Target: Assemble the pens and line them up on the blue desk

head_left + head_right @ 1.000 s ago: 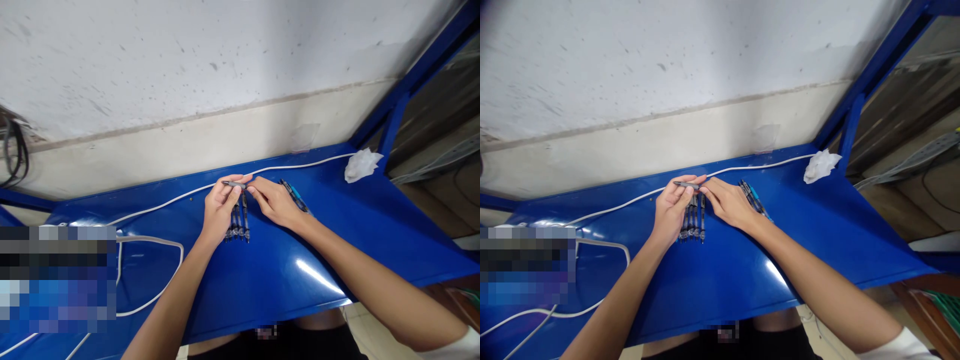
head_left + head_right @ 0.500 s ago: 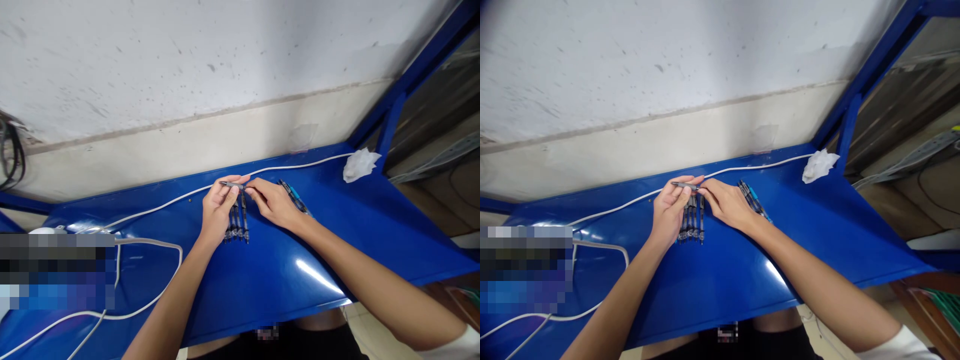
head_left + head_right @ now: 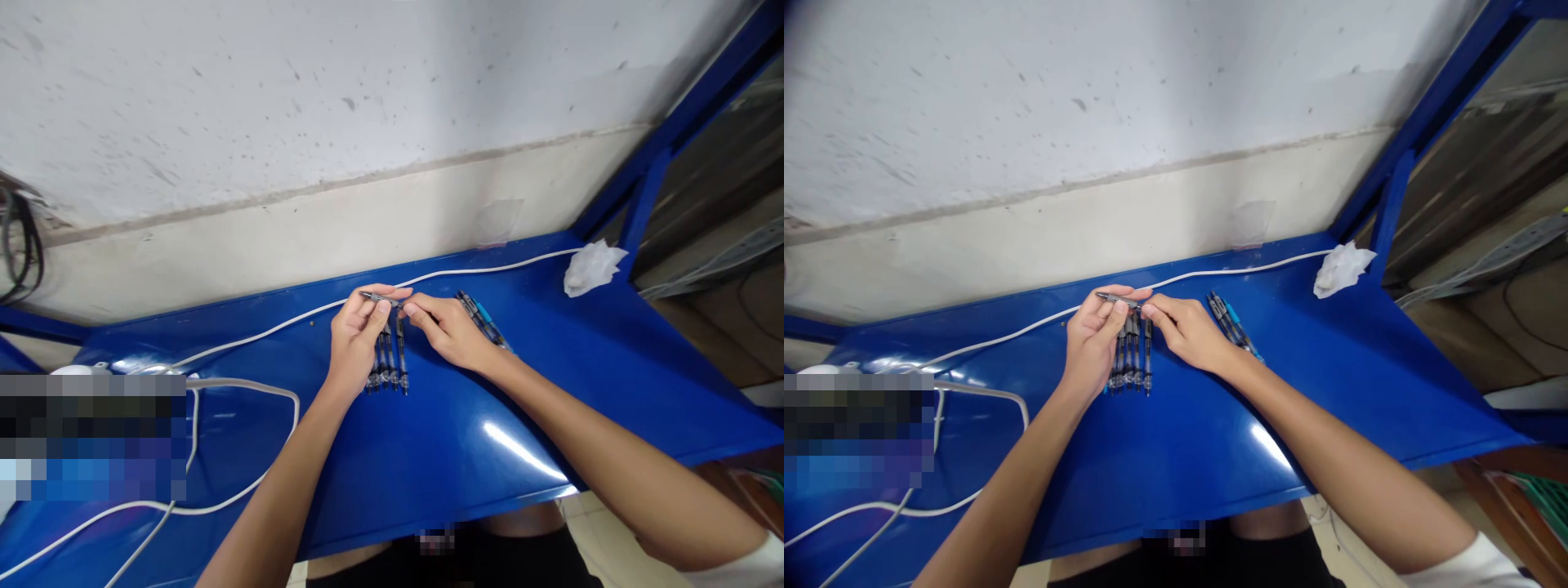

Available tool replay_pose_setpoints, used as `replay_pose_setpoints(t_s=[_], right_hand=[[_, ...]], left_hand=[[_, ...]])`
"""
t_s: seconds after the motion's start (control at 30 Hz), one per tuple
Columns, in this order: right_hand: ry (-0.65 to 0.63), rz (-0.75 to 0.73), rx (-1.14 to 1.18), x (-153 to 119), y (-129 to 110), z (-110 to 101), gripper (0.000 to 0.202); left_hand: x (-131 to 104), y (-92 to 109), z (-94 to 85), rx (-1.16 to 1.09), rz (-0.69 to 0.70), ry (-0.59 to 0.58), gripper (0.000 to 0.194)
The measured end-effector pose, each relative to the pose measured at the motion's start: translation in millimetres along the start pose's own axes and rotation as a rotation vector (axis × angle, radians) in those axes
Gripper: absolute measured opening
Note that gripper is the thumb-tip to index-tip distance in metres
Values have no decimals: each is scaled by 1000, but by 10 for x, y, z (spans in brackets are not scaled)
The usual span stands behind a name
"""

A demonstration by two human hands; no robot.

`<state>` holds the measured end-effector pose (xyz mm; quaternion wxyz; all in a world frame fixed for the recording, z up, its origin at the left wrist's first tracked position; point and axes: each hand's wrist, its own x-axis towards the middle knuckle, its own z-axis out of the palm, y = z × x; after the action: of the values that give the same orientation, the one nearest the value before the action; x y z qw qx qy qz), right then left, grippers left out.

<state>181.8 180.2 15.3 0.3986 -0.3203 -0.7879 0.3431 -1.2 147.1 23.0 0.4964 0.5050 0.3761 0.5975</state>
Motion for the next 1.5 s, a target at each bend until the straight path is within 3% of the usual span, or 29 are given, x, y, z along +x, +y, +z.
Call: replay_pose_setpoints(t_s=[0.17, 0.23, 0.4, 0.57, 0.8, 0.93, 1.13, 1.3, 1.5], right_hand=[[-114, 217, 461, 22, -15, 31, 48], [-99, 240, 541, 21, -25, 57, 46], [42, 95, 237, -9, -46, 72, 32], [46, 71, 138, -12, -50, 38, 32], [-82, 330, 717, 17, -77, 53, 34], [48, 375, 949, 68, -95, 18, 33], [354, 397, 1103, 177, -22, -123, 32], [353, 373, 1110, 205, 55, -188, 38], [287, 485, 1312, 140, 52, -297, 63]], left_hand=[[1, 32, 2, -26, -7, -18, 22], [7, 24, 6, -23, -11, 14, 24], [33, -69, -13, 61, -10, 104, 26], [36, -103, -47, 82, -28, 126, 21], [34, -9, -52, 146, 27, 95, 20], [46, 1, -45, 117, 89, 167, 17], [10, 52, -19, 123, 112, 23, 20], [26, 42, -67, 38, 101, 131, 31], [78, 61, -110, -120, 58, 256, 35]])
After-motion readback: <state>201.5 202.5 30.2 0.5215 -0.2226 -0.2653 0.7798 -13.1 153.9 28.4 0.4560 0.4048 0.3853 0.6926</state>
